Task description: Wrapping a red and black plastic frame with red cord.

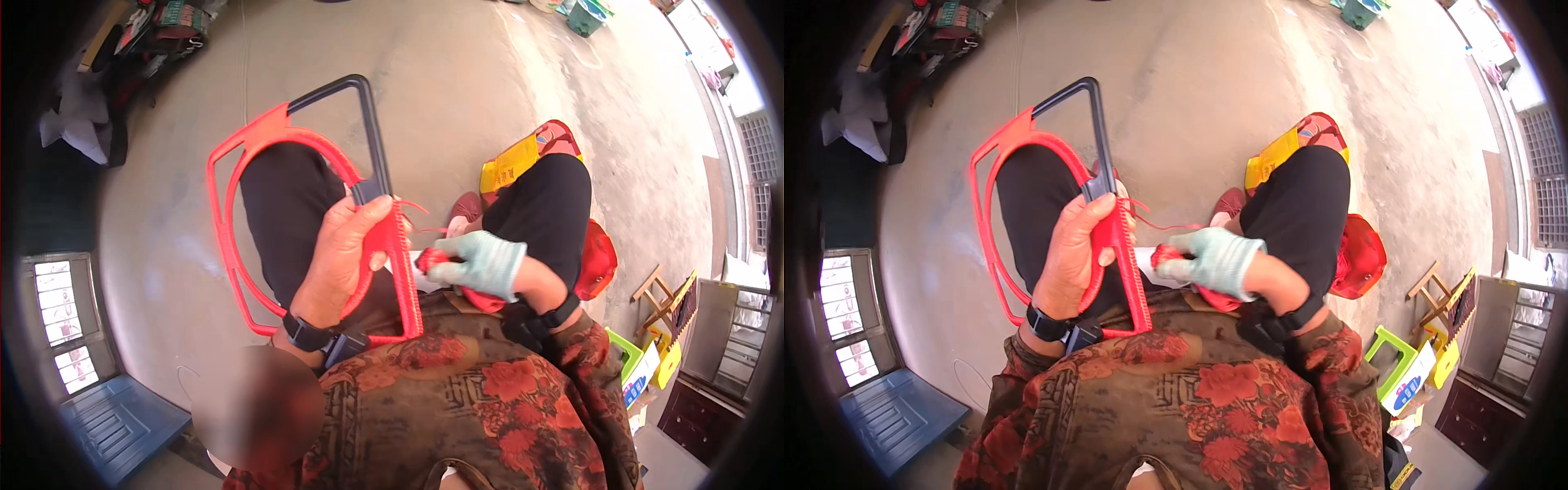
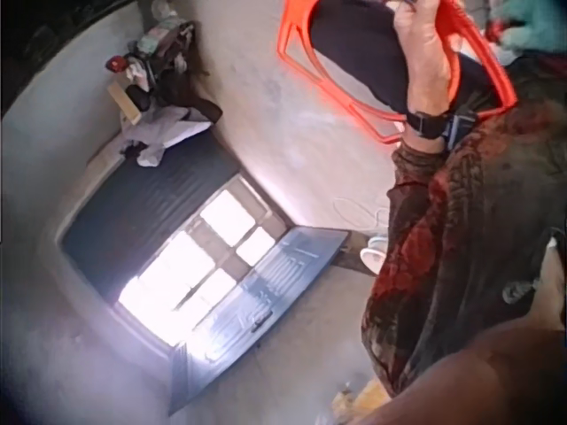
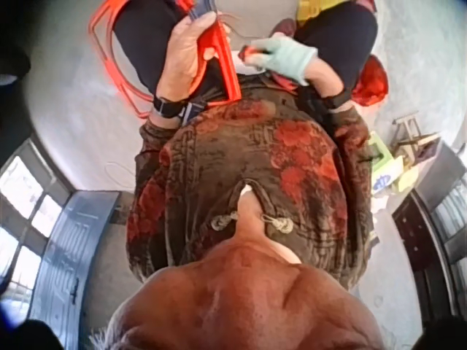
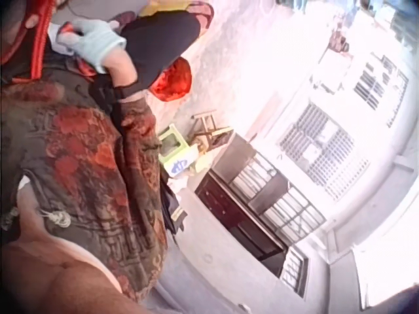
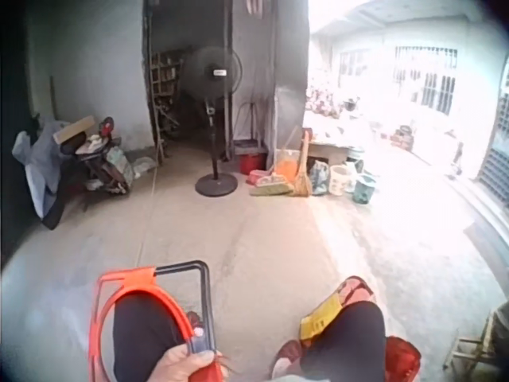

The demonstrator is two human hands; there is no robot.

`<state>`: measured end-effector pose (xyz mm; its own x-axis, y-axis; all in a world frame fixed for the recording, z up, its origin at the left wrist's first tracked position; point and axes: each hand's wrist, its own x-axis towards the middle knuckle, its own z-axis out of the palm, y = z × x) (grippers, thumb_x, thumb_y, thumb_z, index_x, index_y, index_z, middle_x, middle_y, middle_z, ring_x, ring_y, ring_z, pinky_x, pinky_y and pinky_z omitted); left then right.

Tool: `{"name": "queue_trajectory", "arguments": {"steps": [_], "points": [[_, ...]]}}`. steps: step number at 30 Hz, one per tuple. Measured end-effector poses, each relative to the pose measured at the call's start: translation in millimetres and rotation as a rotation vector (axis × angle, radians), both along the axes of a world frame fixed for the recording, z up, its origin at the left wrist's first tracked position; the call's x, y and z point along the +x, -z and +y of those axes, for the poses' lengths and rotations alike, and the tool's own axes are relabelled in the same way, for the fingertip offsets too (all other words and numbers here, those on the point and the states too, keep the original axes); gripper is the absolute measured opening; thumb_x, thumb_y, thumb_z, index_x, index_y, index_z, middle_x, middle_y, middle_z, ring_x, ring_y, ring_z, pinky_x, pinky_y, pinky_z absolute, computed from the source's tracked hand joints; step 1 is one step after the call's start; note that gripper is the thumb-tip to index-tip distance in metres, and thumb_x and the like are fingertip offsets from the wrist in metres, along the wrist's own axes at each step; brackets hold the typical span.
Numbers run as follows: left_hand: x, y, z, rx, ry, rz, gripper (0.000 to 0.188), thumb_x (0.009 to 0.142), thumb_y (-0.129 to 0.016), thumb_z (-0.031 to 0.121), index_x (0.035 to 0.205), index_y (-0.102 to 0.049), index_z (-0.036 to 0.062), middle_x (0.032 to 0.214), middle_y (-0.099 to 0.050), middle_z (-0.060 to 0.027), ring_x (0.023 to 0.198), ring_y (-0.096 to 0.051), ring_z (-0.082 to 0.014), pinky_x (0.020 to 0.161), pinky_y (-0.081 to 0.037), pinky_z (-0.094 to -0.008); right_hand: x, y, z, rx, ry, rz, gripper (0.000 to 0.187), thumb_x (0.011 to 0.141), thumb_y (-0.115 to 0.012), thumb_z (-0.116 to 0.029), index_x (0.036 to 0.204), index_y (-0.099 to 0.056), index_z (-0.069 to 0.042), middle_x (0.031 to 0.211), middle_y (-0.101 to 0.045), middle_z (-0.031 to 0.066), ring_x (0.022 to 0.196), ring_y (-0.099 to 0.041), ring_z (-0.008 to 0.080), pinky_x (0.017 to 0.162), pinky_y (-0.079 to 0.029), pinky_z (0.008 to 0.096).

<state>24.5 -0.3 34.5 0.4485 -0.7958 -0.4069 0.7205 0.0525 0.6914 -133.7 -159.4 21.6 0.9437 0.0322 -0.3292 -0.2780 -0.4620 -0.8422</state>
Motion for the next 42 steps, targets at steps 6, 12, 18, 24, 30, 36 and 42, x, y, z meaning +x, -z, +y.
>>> {"name": "queue_trajectory", "arguments": {"steps": [6,12,18,24,30,36,42], "points": [[-17,-12,-6,-0.029,0.159,0.024,0.02,0.095,-0.056,0.019,0.105,-0.057,0.0023,0.079,-0.066,-0.0092,0.056,-0.058,-0.008,0.039,-0.038,-0.0175,70,27,7,0.973,0.501,0.288,0.051,0.095,-0.044,-0.052,0.109,-0.063,-0.007,0.091,-0.068,0.0103,0.081,-0.065,0.0217,0.076,-0.052,0.0354],[-16,-8,0,-0.149,0.173,0.146,0.034,0.097,-0.049,0.032,0.109,-0.055,0.0002,0.083,-0.066,-0.0154,0.056,-0.059,-0.0131,0.04,-0.039,-0.0201,109,5,15,1.56,0.196,0.041,0.069,0.092,-0.047,-0.055,0.132,-0.046,0.001,0.127,-0.055,0.0178,0.109,-0.058,0.0277,0.092,-0.05,0.0398],[-6,2,4,-0.205,0.108,0.32,0.092,0.085,-0.02,0.078,0.116,-0.051,-0.0031,0.085,-0.064,-0.0272,0.061,-0.063,-0.0301,0.039,-0.041,-0.0288,111,6,24,1.33,0.251,-0.204,0.079,0.093,-0.033,-0.063,0.146,-0.023,-0.006,0.139,-0.041,0.0262,0.125,-0.047,0.0353,0.105,-0.039,0.0462],[-7,14,9,-0.225,0.068,0.449,0.08,0.09,-0.025,0.071,0.118,-0.05,0.0003,0.086,-0.064,-0.0282,0.063,-0.065,-0.0319,0.035,-0.041,-0.0286,115,-19,24,1.426,0.233,-0.103,0.09,0.088,-0.03,-0.073,0.15,-0.011,-0.011,0.141,-0.037,0.0255,0.121,-0.049,0.0374,0.1,-0.043,0.0458],[-8,-11,3,-0.155,0.04,0.176,0.063,0.096,-0.026,0.062,0.118,-0.049,0.0077,0.089,-0.066,-0.0157,0.06,-0.062,-0.0169,0.036,-0.038,-0.0227,88,-32,15,0.711,0.497,-0.562,0.079,0.079,-0.07,-0.015,0.144,-0.026,-0.002,0.14,-0.039,0.0251,0.121,-0.05,0.0371,0.099,-0.042,0.0424],[-5,-1,3,-0.183,0.066,0.166,0.065,0.094,-0.026,0.065,0.121,-0.048,0.0095,0.1,-0.064,-0.0099,0.067,-0.062,-0.012,0.035,-0.037,-0.023,80,-33,26,-0.476,0.339,-0.767,0.052,0.065,-0.08,-0.019,0.111,-0.062,-0.001,0.136,-0.04,0.0292,0.121,-0.047,0.0456,0.098,-0.042,0.0433],[-4,13,11,-0.222,0.141,0.001,0.035,0.096,-0.053,0.031,0.118,-0.051,0.0039,0.093,-0.066,-0.0134,0.066,-0.063,-0.0154,0.041,-0.041,-0.0201,55,-26,-13,1.026,0.95,-0.467,0.015,0.085,-0.065,-0.011,0.098,-0.059,-0.006,0.089,-0.066,0.0095,0.08,-0.067,0.0247,0.067,-0.054,0.0359]]}}
